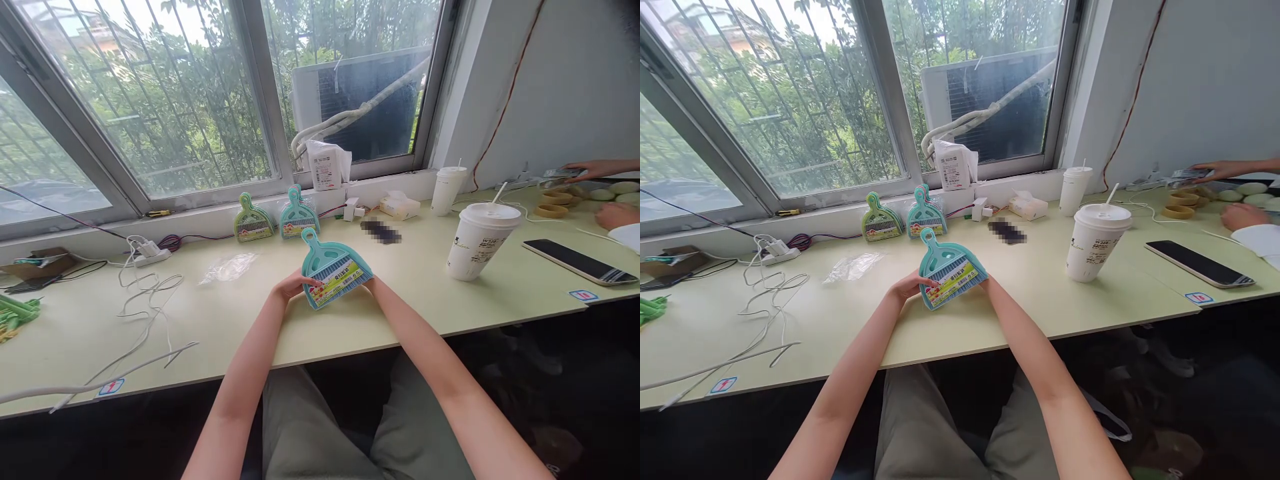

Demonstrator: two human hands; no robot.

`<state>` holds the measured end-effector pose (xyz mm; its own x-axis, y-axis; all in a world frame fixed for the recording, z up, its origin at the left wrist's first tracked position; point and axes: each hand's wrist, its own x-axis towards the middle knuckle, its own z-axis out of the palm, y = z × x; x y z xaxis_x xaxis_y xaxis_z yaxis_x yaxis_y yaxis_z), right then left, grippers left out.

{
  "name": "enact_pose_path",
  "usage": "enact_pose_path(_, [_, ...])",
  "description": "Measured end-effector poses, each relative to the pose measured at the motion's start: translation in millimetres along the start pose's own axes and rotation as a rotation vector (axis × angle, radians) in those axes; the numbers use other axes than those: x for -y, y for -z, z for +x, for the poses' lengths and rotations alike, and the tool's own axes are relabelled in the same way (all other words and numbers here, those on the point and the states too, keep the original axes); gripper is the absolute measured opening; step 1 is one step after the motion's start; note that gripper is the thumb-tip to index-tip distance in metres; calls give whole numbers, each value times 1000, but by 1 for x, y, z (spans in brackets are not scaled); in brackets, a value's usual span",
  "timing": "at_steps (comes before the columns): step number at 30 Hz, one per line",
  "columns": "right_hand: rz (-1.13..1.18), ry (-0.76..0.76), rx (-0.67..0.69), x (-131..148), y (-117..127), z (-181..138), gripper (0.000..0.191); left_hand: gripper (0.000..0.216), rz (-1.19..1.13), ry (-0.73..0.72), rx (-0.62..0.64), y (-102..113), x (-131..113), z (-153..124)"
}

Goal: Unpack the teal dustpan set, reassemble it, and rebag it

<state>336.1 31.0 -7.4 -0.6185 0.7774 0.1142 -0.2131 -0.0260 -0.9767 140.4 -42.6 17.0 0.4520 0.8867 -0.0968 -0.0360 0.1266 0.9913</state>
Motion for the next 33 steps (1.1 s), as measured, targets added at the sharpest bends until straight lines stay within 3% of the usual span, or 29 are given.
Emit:
enact_pose_path(3, [46, -183, 62, 3, 0, 2, 18, 74, -1, -7, 9, -1, -1, -1])
enact_pose_path(14, [74, -150, 151, 4, 6, 0, 21, 73, -8, -17, 15, -3, -1, 0])
enact_pose_path(21, [18, -151, 109, 2, 6, 5, 17, 74, -22, -39, -1, -7, -5, -1])
enact_pose_path(26, [-24, 145, 19, 17, 1, -19, 36, 74, -62, -108, -57, -13, -9, 1])
enact_pose_path(30, [-62, 189, -104, 26, -1, -22, 51, 71, -143, -204, -204, -11, -11, 5])
enact_pose_path(33, [53, 139, -190, 27, -2, -15, 68, 67, -221, -294, -342, -8, -11, 8])
